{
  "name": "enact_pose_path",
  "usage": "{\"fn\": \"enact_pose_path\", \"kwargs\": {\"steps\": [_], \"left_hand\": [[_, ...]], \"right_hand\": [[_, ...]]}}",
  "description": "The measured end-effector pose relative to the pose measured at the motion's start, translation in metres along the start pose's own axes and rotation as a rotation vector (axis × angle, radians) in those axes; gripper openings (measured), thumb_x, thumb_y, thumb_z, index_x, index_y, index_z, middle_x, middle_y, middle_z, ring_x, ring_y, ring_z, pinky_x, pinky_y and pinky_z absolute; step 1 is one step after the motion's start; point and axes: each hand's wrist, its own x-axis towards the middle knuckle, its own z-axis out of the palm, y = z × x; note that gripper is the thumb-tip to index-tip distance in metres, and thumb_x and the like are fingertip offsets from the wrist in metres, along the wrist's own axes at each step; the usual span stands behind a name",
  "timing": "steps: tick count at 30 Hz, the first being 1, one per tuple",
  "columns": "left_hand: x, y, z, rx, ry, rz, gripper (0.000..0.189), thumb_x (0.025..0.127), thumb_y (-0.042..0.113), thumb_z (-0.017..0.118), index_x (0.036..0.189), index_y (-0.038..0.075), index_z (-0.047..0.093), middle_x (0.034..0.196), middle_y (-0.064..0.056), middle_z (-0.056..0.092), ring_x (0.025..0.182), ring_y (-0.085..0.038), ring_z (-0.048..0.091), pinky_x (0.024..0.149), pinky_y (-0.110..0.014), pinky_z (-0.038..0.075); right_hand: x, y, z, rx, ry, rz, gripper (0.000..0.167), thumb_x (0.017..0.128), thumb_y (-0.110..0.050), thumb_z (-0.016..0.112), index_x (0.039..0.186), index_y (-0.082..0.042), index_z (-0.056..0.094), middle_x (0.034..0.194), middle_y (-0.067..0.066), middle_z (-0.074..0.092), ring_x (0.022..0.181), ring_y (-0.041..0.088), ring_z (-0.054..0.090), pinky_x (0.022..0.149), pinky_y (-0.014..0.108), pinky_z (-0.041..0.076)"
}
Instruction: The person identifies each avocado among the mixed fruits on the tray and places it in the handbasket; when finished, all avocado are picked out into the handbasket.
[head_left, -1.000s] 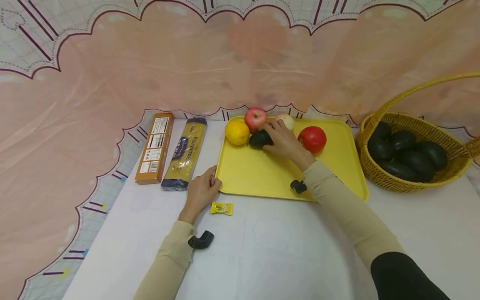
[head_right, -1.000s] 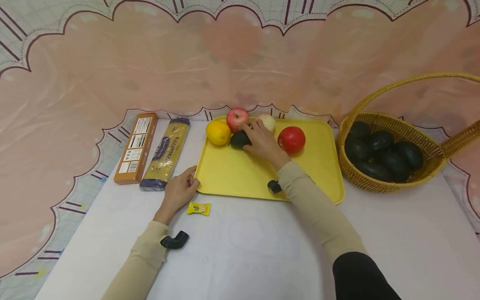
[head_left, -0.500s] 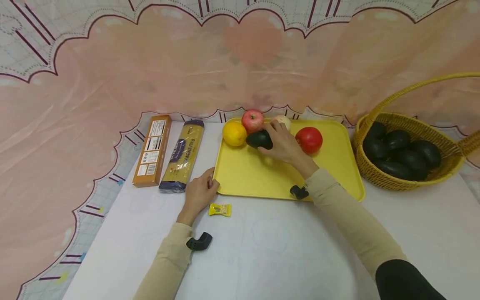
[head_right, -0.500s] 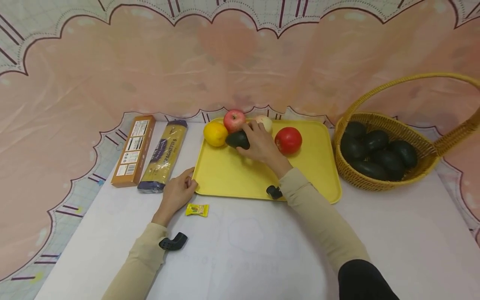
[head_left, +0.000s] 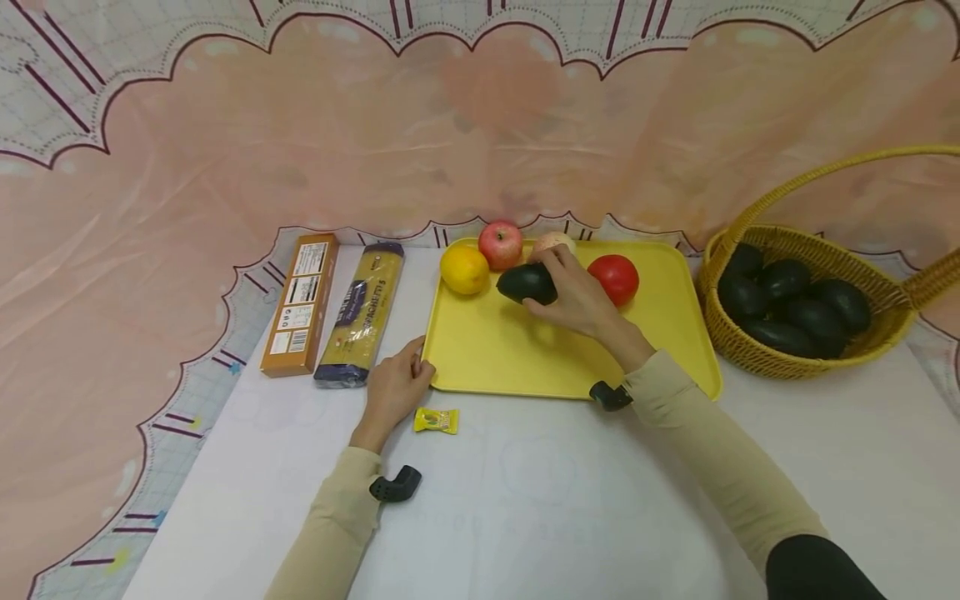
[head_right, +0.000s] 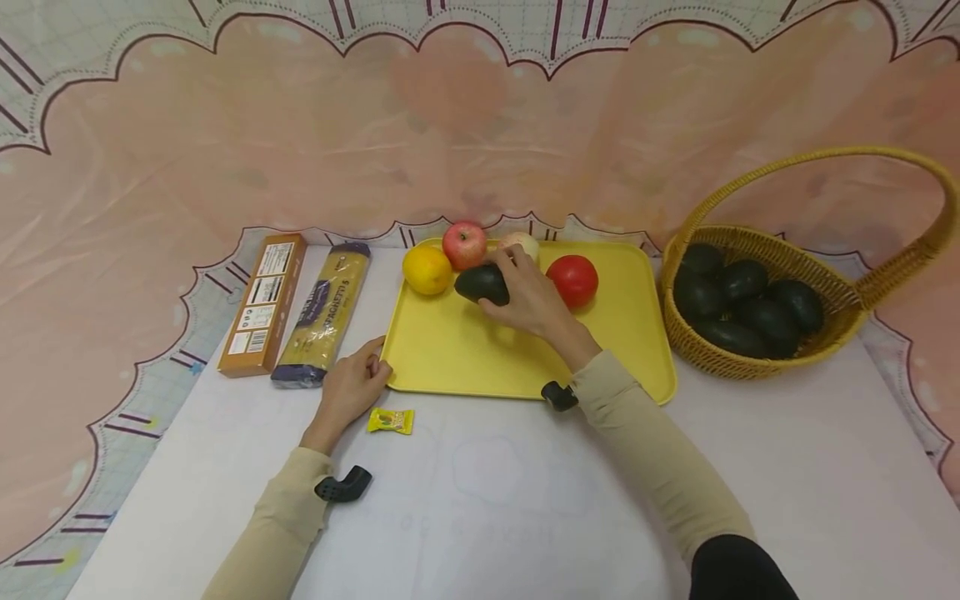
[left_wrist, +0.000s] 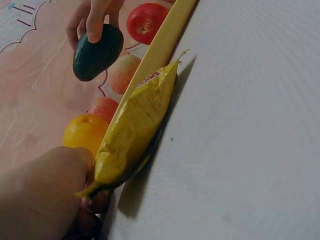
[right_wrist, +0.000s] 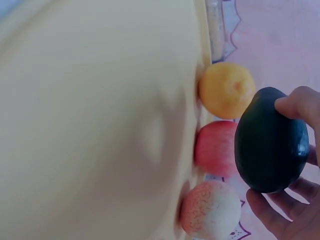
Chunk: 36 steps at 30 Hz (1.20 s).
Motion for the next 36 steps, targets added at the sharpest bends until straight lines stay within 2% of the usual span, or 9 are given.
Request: {"fn": "enact_pose_path", "kwargs": {"steps": [5, 11, 16, 23, 36], "left_hand": [[0.000, 0.001, -0.001, 0.002, 0.000, 0.006, 0.045, 0.083, 0.015, 0.053, 0.127, 0.004, 0.058, 0.055, 0.002, 0.044, 0.046, -0.011, 0.034, 0.049, -0.027, 0.025], [0.001, 0.001, -0.001, 0.005, -0.001, 0.010, 0.046, 0.083, 0.015, 0.053, 0.127, 0.004, 0.058, 0.055, 0.002, 0.044, 0.046, -0.012, 0.033, 0.049, -0.027, 0.025], [0.002, 0.001, -0.001, 0.004, 0.001, 0.010, 0.045, 0.083, 0.015, 0.052, 0.127, 0.004, 0.058, 0.054, 0.002, 0.044, 0.046, -0.012, 0.033, 0.048, -0.027, 0.024], [0.002, -0.001, 0.001, 0.016, 0.000, 0.012, 0.046, 0.083, 0.016, 0.051, 0.127, 0.006, 0.058, 0.055, 0.002, 0.044, 0.046, -0.012, 0.034, 0.049, -0.027, 0.025], [0.001, -0.001, 0.001, 0.015, -0.010, 0.000, 0.046, 0.083, 0.016, 0.051, 0.127, 0.004, 0.058, 0.055, 0.002, 0.044, 0.046, -0.011, 0.034, 0.049, -0.027, 0.025]], "right_hand": [[-0.008, 0.000, -0.004, 0.031, 0.008, 0.015, 0.064, 0.077, -0.031, 0.073, 0.131, -0.016, 0.042, 0.134, 0.012, 0.039, 0.112, 0.032, 0.051, 0.096, 0.049, 0.046], [-0.017, 0.001, -0.012, 0.063, 0.042, -0.003, 0.064, 0.078, -0.029, 0.072, 0.132, -0.014, 0.043, 0.136, 0.010, 0.043, 0.118, 0.029, 0.046, 0.099, 0.048, 0.043], [-0.026, 0.004, -0.021, 0.062, 0.070, -0.017, 0.063, 0.079, -0.029, 0.070, 0.133, -0.010, 0.043, 0.134, 0.012, 0.044, 0.117, 0.028, 0.046, 0.098, 0.048, 0.043], [-0.038, 0.011, -0.033, 0.067, 0.131, -0.034, 0.060, 0.081, -0.028, 0.070, 0.132, -0.010, 0.045, 0.132, 0.013, 0.046, 0.115, 0.029, 0.047, 0.098, 0.049, 0.041], [-0.064, 0.028, -0.055, 0.073, 0.164, 0.033, 0.057, 0.080, -0.027, 0.071, 0.129, -0.010, 0.048, 0.126, 0.012, 0.049, 0.112, 0.028, 0.049, 0.093, 0.049, 0.041]]}}
